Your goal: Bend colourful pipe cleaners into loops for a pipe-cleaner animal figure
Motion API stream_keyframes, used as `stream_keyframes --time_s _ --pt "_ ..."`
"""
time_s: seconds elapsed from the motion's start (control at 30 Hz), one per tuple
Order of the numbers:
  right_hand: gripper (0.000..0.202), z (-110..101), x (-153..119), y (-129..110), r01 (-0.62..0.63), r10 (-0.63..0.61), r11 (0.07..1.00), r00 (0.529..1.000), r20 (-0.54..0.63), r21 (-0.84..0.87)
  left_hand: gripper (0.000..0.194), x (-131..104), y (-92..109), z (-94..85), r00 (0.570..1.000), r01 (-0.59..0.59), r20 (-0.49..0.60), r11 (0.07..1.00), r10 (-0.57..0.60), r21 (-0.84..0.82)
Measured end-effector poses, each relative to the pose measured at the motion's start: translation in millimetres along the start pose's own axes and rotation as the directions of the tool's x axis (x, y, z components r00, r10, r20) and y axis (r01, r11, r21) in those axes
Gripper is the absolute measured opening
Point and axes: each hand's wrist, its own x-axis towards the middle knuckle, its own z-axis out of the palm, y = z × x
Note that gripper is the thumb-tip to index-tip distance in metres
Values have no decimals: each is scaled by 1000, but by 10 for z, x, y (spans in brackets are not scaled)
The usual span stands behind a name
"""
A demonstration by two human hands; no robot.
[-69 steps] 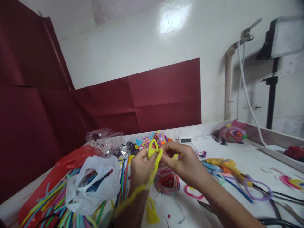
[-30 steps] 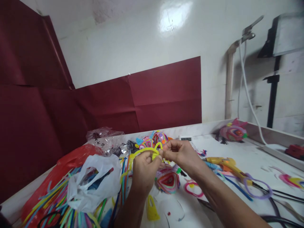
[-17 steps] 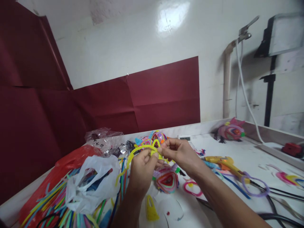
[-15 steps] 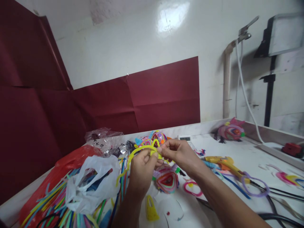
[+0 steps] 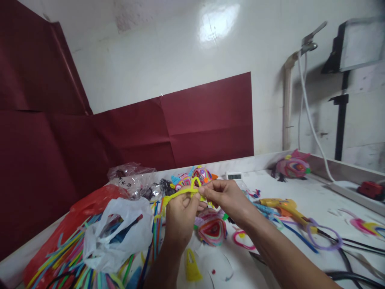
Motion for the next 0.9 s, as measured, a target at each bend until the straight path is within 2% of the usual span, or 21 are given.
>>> stream_keyframes --time_s 0.3,0.7,0.9 --pt "28 -8 3 9 65 -66 998 998 26 17 17 -5 -8 -10 1000 -15 8 1000 15 22" --pt "32 -6 8 21 81 -84 996 995 61 47 16 -4 37 -25 1000 -29 4 999 30 -16" --pt "30 -6 1 -21 104 -105 994 993 51 17 24 4 36 -42 997 -17 -69 1000 15 -19"
